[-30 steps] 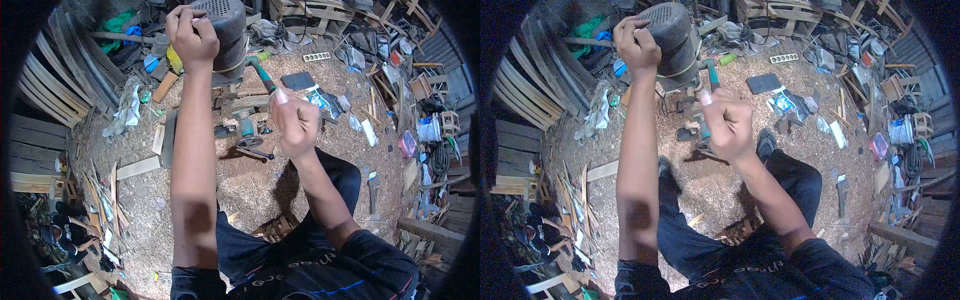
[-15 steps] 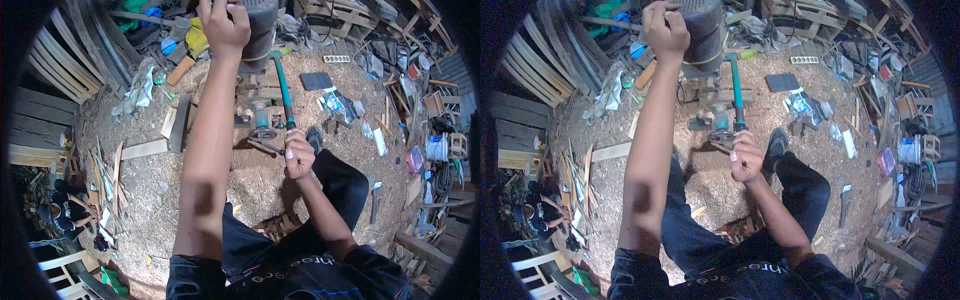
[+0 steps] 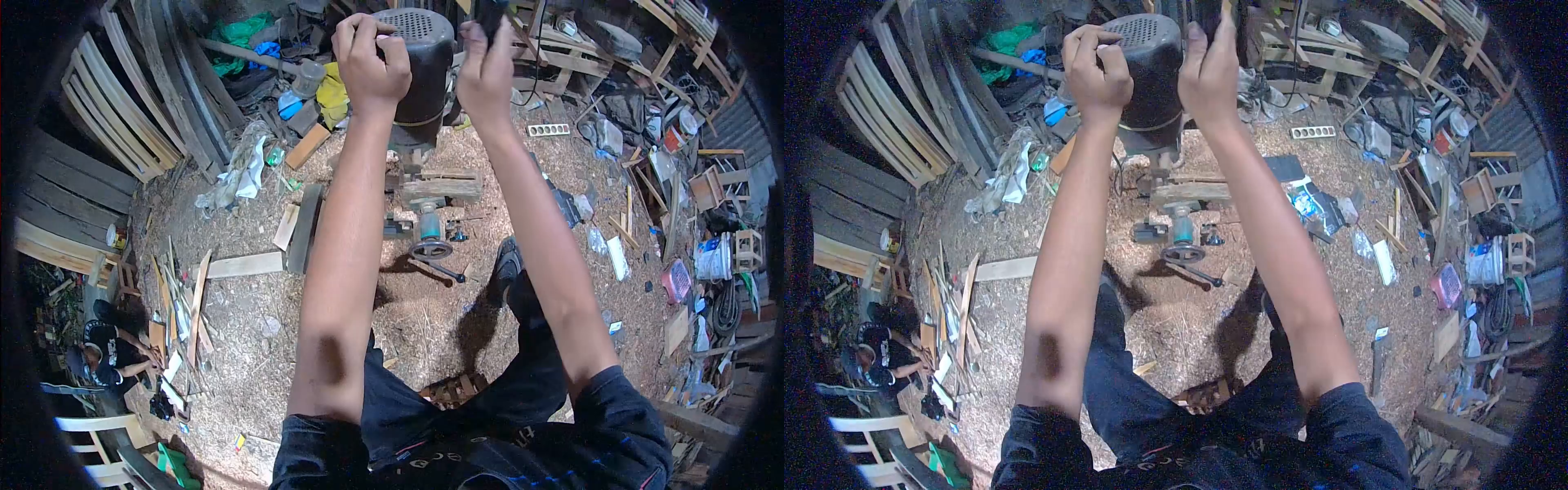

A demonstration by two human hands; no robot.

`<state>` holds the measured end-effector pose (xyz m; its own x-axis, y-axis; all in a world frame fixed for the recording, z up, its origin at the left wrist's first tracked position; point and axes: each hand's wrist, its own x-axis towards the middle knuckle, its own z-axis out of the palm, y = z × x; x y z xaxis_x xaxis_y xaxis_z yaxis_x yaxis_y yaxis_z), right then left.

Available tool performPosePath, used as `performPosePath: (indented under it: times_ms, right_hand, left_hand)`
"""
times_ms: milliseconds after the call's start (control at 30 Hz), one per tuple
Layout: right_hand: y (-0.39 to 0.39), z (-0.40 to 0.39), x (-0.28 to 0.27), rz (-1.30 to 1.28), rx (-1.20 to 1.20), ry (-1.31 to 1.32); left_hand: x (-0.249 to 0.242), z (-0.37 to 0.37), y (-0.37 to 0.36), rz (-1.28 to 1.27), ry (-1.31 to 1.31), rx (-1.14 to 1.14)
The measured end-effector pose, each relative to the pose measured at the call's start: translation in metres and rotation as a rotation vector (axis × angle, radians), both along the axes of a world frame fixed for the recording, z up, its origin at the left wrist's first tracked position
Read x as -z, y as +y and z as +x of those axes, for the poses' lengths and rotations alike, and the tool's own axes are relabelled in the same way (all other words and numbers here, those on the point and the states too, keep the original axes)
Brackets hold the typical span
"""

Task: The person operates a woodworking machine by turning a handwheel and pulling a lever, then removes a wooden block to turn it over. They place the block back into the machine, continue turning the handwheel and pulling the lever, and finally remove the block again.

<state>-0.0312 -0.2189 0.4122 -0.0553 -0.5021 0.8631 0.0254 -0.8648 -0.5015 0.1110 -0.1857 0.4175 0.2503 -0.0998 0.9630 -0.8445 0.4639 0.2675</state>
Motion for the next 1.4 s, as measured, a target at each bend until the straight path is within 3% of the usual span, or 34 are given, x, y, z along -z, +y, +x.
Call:
performPosePath:
  times_ms: [100,367,433,500,600,833,1000,1100,1167,1200,1300,1400]
  right_hand:
    - [-0.039,0.006,0.007,-0.014,0.158,0.119]
    - [-0.11,0.01,0.042,0.336,0.234,0.494]
    - [-0.109,0.016,0.047,0.408,0.169,0.274]
    - [-0.119,0.019,0.045,0.595,0.124,0.317]
    - [-0.146,0.021,0.036,0.491,0.18,0.477]
    - [-0.202,0.033,0.047,0.643,0.124,0.567]
    - [-0.229,0.044,0.047,0.751,0.219,0.675]
    - [-0.22,0.043,0.06,0.65,0.267,0.674]
    - [-0.199,0.028,0.071,0.585,0.156,0.657]
    - [-0.196,0.026,0.081,0.554,0.259,0.67]
    - [-0.149,-0.001,0.075,0.561,0.161,0.706]
    - [-0.133,-0.021,0.111,0.304,0.258,0.563]
  left_hand:
    - [-0.006,0.0,-0.001,-0.019,-0.005,0.014]
    - [-0.012,-0.002,0.006,0.042,-0.027,-0.008]
    - [-0.013,-0.004,0.007,0.045,-0.015,0.001]
    - [-0.014,-0.003,0.008,0.054,0.004,0.0]
    - [-0.019,-0.005,0.008,0.07,0.009,0.009]
    - [-0.026,-0.004,0.006,0.065,0.005,0.007]
    - [-0.034,-0.007,0.01,0.074,0.012,-0.004]
    - [-0.032,-0.002,0.009,0.074,-0.005,-0.012]
    - [-0.029,-0.003,0.01,0.049,0.005,0.019]
    - [-0.024,0.001,0.011,0.104,0.002,0.054]
    - [-0.01,-0.008,0.028,0.095,0.02,-0.017]
    - [0.049,-0.013,0.069,0.249,0.148,-0.027]
